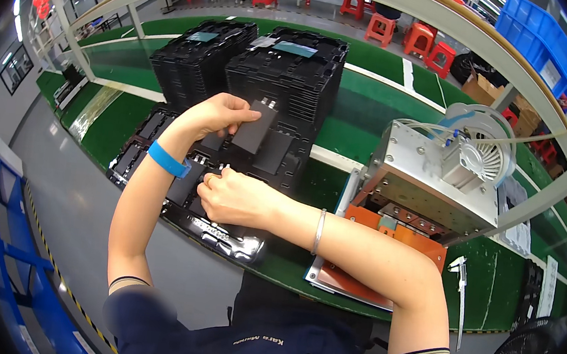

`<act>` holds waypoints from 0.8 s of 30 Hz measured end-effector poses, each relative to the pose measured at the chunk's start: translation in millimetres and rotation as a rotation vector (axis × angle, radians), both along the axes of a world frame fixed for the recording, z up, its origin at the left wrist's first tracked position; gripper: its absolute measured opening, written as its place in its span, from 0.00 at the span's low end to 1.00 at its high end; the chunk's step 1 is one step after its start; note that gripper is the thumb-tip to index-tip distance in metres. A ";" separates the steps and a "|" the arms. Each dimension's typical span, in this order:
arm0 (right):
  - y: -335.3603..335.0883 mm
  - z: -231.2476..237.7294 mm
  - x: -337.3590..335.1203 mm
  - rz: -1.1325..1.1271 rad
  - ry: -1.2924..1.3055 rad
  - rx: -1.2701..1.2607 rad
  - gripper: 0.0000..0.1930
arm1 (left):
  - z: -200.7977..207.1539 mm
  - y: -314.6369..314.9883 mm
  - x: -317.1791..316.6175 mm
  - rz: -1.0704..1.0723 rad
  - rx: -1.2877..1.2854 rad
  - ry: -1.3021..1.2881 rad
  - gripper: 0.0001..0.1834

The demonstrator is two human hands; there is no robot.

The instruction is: The person repeatedly picks up small black rectangular electronic components from a stack and places them into a metal jig on a workbench. They press down on the components to activate a machine, then remove the processed items and place them into a black tray. This cycle is performed continuously throughout the clip.

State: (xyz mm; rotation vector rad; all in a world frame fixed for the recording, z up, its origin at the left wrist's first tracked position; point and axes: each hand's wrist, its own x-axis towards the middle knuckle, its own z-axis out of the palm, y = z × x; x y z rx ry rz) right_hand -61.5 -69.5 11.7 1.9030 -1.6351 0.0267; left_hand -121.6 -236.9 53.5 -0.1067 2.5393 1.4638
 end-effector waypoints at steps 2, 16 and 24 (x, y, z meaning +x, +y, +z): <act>10.7 1.7 0.3 -0.040 0.008 -0.056 0.07 | 0.9 22.7 -9.0 -0.058 0.038 -0.055 0.18; 289.4 6.3 103.3 -0.757 -0.298 -0.360 0.12 | 18.3 91.5 66.9 -0.111 -0.546 0.701 0.14; 296.1 -9.5 98.5 -0.913 -0.711 -0.343 0.17 | -44.1 200.7 162.4 -0.597 -0.185 1.006 0.24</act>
